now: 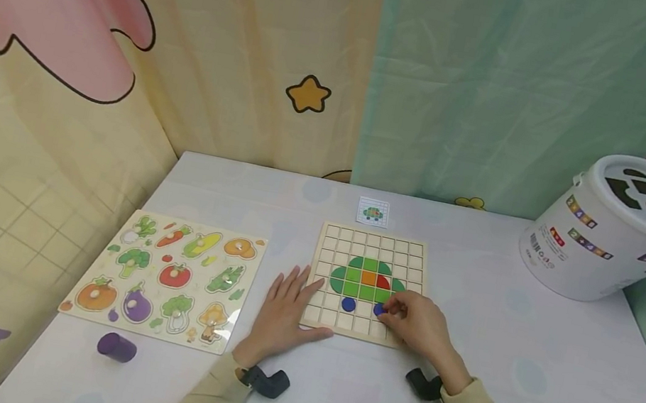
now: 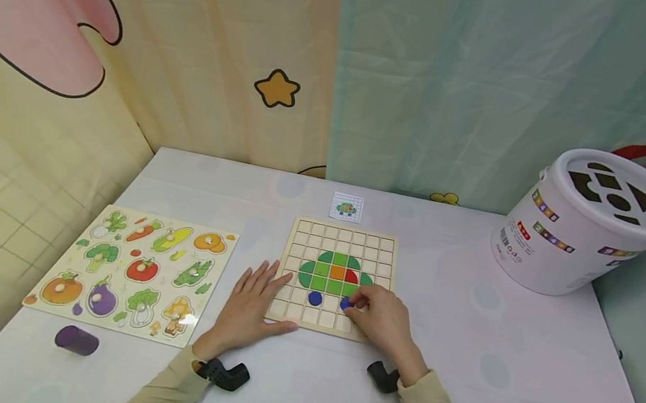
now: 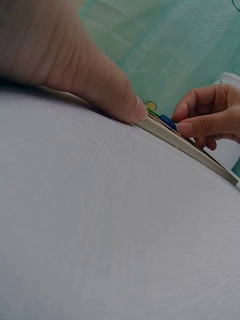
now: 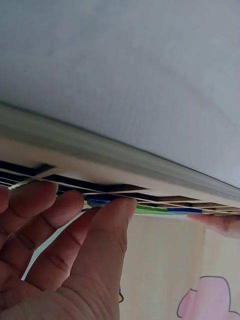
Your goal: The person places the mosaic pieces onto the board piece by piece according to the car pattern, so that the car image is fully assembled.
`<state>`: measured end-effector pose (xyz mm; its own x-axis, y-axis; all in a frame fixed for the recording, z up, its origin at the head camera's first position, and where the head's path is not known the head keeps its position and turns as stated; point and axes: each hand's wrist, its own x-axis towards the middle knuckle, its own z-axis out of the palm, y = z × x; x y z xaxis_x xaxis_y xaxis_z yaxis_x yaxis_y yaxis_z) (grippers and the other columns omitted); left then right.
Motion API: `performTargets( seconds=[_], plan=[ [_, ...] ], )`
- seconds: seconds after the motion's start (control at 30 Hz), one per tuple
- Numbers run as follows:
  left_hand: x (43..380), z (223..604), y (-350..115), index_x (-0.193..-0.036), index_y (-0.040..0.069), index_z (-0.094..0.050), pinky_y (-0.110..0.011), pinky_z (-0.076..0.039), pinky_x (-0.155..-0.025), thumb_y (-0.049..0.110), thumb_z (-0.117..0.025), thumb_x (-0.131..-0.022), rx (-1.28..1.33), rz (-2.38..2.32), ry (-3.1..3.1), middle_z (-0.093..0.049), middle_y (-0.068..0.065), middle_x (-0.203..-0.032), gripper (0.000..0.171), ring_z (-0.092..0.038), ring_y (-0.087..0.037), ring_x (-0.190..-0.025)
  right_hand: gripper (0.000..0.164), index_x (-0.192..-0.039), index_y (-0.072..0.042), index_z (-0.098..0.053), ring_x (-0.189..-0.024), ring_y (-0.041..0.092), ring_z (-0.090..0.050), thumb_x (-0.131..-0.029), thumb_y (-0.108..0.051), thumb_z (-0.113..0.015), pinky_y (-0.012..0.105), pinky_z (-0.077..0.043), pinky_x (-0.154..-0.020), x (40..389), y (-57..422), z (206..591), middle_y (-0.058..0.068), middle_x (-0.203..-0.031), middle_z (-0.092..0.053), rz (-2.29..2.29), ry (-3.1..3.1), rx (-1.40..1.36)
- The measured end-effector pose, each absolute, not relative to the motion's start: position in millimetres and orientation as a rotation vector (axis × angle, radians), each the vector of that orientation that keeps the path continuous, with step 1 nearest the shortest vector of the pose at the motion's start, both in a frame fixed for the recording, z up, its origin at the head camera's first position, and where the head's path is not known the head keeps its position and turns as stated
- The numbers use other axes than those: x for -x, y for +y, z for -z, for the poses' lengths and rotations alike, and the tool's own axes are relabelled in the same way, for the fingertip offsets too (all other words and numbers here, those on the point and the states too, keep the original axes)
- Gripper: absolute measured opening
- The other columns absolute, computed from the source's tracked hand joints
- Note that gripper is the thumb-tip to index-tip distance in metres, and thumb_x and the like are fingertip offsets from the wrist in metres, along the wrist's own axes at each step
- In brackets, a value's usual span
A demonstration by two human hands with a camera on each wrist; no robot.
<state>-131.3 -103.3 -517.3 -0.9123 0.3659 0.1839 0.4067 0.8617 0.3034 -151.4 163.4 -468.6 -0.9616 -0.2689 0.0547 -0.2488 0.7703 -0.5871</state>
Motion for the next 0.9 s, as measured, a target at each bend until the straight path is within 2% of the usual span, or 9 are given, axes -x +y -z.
performTargets(
  seconds=[0.23,0.9],
  plan=[
    [131.5,518.3,-103.5,-0.147,0.015,-0.035,-0.046,-0.002,-0.113,0.071,-0.057,-0.077,0.609,0.536,-2.917,-0.018,-0.014,-0.155,0.092,-0.009,-0.030,-0.143,0.017,-0.087,-0.009,-0.068,-0.060,0.012,-0.044,-0.077,-0.017,-0.079,0.028,-0.034,-0.052,152.6,162.3,467.3,-0.006,-0.071,-0.052,0.962,2.904,0.417],
    [131.0,516.6,-103.2,-0.147,0.015,-0.034,-0.046,-0.001,-0.114,0.072,-0.056,-0.077,0.599,0.539,-2.938,-0.017,-0.013,-0.156,0.093,-0.006,-0.028,-0.143,0.018,-0.085,-0.009,-0.068,-0.060,0.012,-0.045,-0.078,-0.021,-0.079,0.027,-0.037,-0.053,152.9,163.5,468.0,-0.005,-0.071,-0.054,0.966,2.876,0.433]
  ],
)
